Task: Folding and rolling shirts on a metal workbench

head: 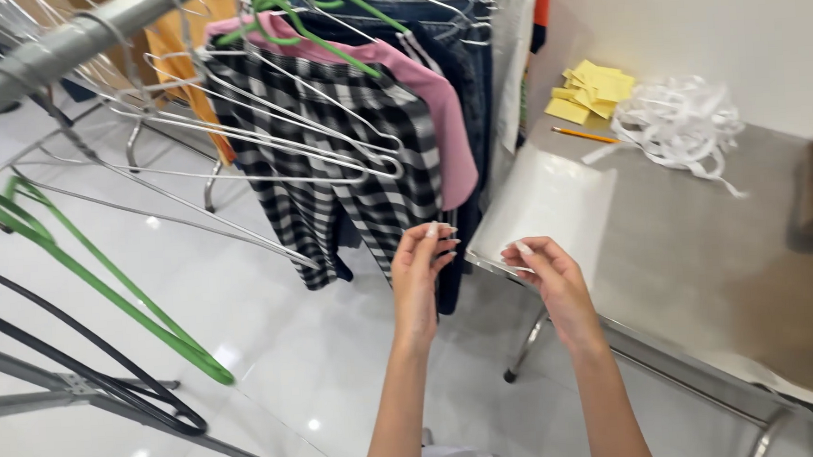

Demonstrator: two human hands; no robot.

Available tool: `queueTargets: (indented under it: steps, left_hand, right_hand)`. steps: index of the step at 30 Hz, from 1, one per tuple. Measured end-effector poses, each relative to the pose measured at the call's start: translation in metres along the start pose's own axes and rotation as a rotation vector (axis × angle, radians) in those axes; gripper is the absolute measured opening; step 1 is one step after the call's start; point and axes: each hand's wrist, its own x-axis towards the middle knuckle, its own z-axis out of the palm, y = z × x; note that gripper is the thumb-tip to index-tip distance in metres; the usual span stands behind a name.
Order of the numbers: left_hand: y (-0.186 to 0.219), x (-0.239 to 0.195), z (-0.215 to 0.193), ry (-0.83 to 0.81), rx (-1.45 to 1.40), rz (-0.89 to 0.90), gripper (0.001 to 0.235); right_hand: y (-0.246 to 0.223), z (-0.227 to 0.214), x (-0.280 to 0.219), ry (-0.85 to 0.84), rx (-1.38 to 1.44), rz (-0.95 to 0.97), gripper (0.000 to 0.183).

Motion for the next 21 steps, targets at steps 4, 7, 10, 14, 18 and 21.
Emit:
queueTargets:
  steps: [4,7,10,14,18,21]
  left_hand:
    - [0.015,0.017,-0.010,-0.049,0.011,0.026,0.019]
    - [0.018,0.029,-0.018,-0.087,0.005,0.017,0.020]
    - [0.029,0.034,-0.018,-0.125,0.008,0.007,0.020]
    - [0.039,0.045,-0.020,-0.180,0.039,0.012,0.024]
    - [0.045,0.058,-0.022,-0.196,0.053,0.037,0.026]
    - [0.051,0.061,-0.020,-0.200,0.043,0.047,0.027]
  right_hand:
    - [-0.005,0.057,0.028,-0.034,-0.080,-0.040,0.018]
    - [-0.009,0.088,0.060,-0.031,-0.142,-0.156,0.017]
    - [-0.016,0.111,0.097,-0.001,-0.251,-0.339,0.018]
    - [-0.013,0.122,0.161,0.046,-0.582,-0.691,0.032]
    - [-0.007,0.128,0.203,-0.009,-0.706,-0.693,0.046]
    - [0.002,0.126,0.219,0.010,-0.682,-0.702,0.036]
